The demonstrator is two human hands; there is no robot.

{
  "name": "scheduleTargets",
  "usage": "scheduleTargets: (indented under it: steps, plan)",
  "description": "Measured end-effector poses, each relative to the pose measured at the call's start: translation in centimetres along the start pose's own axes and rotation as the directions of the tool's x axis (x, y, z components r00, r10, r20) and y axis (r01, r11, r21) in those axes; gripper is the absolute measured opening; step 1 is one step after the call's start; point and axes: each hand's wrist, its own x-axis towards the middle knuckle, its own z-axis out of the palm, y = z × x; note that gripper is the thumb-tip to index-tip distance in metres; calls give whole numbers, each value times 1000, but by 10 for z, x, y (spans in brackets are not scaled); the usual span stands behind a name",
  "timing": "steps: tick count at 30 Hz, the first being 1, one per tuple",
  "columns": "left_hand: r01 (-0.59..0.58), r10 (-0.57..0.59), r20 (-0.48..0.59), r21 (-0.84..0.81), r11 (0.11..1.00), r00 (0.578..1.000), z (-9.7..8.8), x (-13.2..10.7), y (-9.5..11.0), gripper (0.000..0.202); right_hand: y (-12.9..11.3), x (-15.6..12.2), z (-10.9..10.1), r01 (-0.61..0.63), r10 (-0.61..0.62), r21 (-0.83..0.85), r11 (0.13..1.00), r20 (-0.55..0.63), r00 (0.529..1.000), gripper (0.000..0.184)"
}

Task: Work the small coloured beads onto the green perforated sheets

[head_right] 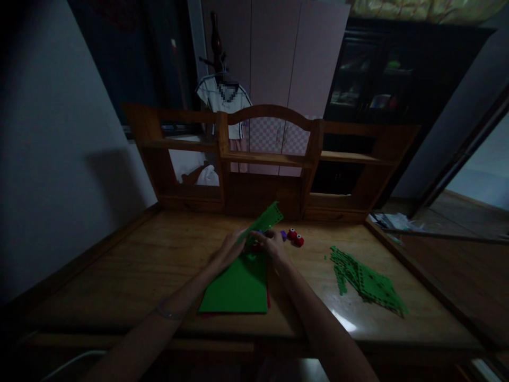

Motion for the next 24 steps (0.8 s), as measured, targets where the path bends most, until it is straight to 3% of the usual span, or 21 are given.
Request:
scheduleTargets:
  steps: [6,13,19,24]
  plan:
    - [95,-94,-36,14,995,995,0,-1,-4,35,-2,1,-1,-117,119,-19,993,96,988,35]
    - [194,-182,-161,63,979,970,2,2,-4,44,4,4,1,-70,54,81,994,186,981,35]
    - [235,-212,-232,76,969,949,-1,2,-5,51,9,8,5,-85,67,138,987,126,990,38]
    - [249,-231,-243,43,968,942,-1,1,-7,53,20,20,1,-156,158,285,946,14,987,47]
